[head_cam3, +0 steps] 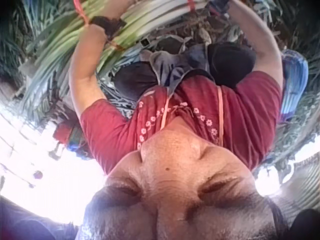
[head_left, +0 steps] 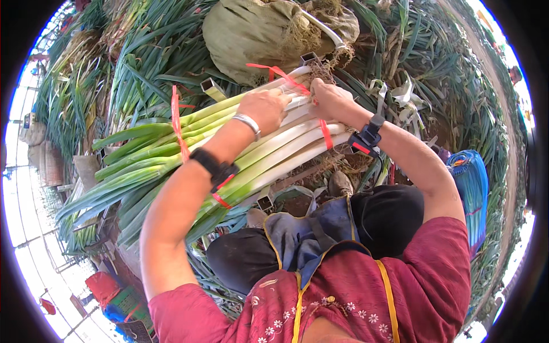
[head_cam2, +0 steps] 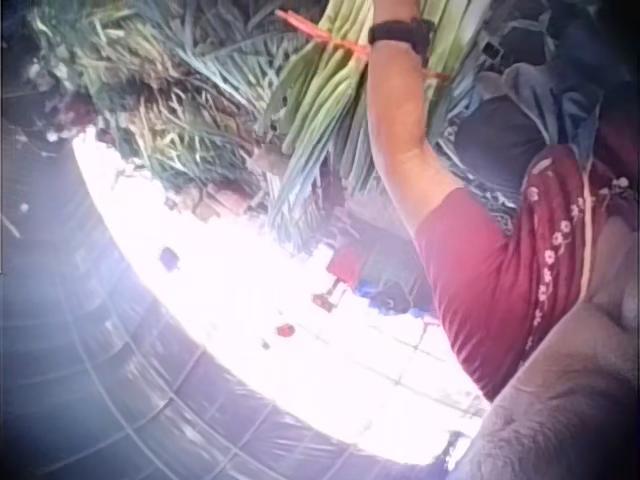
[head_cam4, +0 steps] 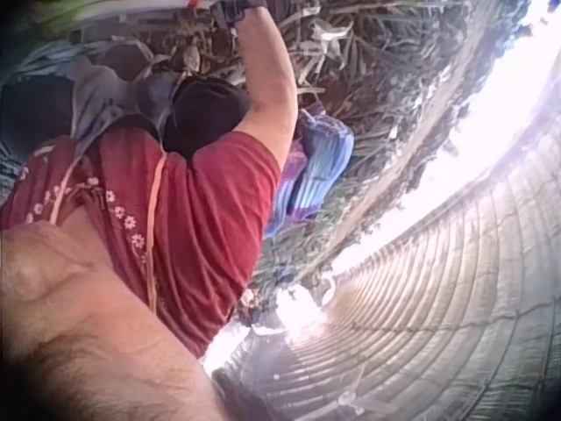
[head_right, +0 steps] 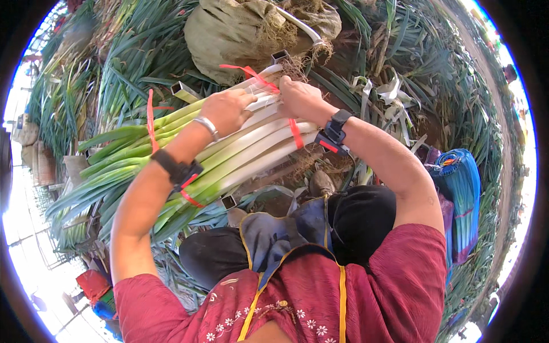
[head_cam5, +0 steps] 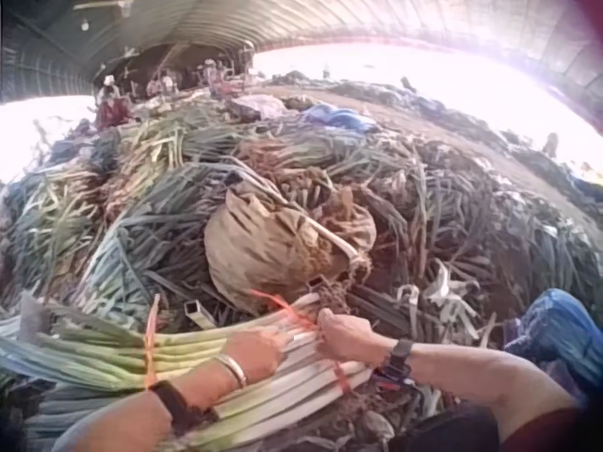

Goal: Cleaning and bundling leeks using red ties in a processing facility.

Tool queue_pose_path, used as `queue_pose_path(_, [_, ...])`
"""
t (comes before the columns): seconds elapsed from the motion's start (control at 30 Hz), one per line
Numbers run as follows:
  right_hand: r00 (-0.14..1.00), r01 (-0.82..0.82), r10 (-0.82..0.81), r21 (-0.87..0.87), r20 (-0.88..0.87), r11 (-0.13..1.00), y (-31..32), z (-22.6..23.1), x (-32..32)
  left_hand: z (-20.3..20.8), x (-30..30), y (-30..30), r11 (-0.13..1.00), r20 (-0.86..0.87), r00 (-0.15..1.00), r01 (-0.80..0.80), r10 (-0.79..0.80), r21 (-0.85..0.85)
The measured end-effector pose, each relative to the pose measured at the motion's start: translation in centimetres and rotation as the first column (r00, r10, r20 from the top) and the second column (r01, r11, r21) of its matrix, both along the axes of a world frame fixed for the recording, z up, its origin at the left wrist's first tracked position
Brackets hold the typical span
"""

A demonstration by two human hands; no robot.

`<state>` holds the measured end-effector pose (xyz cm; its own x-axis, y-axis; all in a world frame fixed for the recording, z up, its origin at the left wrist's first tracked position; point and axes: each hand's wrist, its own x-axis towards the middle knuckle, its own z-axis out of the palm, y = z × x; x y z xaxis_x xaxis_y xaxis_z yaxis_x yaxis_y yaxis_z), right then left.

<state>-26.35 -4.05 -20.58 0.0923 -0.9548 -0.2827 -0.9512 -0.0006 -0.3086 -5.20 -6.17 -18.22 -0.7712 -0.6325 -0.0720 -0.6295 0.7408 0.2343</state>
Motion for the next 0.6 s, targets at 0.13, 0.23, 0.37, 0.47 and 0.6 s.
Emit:
queue_pose_path(0.13, [0.998, -0.050, 0.050, -0.017, -0.030, 0.999, -0.9, -0.4, -1.2, -2.9, -2.9, -0.7, 0.998, 0.009, 0.998, -0.056, 0.056, -0.031])
queue_pose_path(0.23, [0.999, -0.023, 0.026, 0.079, -0.039, 0.997, -1.5, -0.3, -1.8, -3.1, -3.2, -1.1, 0.983, -0.020, 0.986, -0.165, 0.167, 0.084])
queue_pose_path(0.37, [0.996, -0.047, 0.050, 0.038, -0.078, 0.998, -1.0, -0.7, -1.3, -3.6, -2.8, -0.9, 0.976, -0.010, 0.978, -0.206, 0.207, 0.072])
queue_pose_path(0.47, [0.992, -0.078, 0.073, -0.043, -0.101, 0.996, -0.4, -0.7, 0.2, -5.2, -2.2, -0.5, 0.973, -0.146, 0.974, -0.192, 0.173, -0.126])
queue_pose_path(0.6, [0.992, 0.011, 0.001, -0.098, 0.125, 0.995, -0.6, -2.2, -0.7, -5.2, -3.0, -0.1, 0.973, -0.111, 0.980, -0.178, 0.163, -0.149])
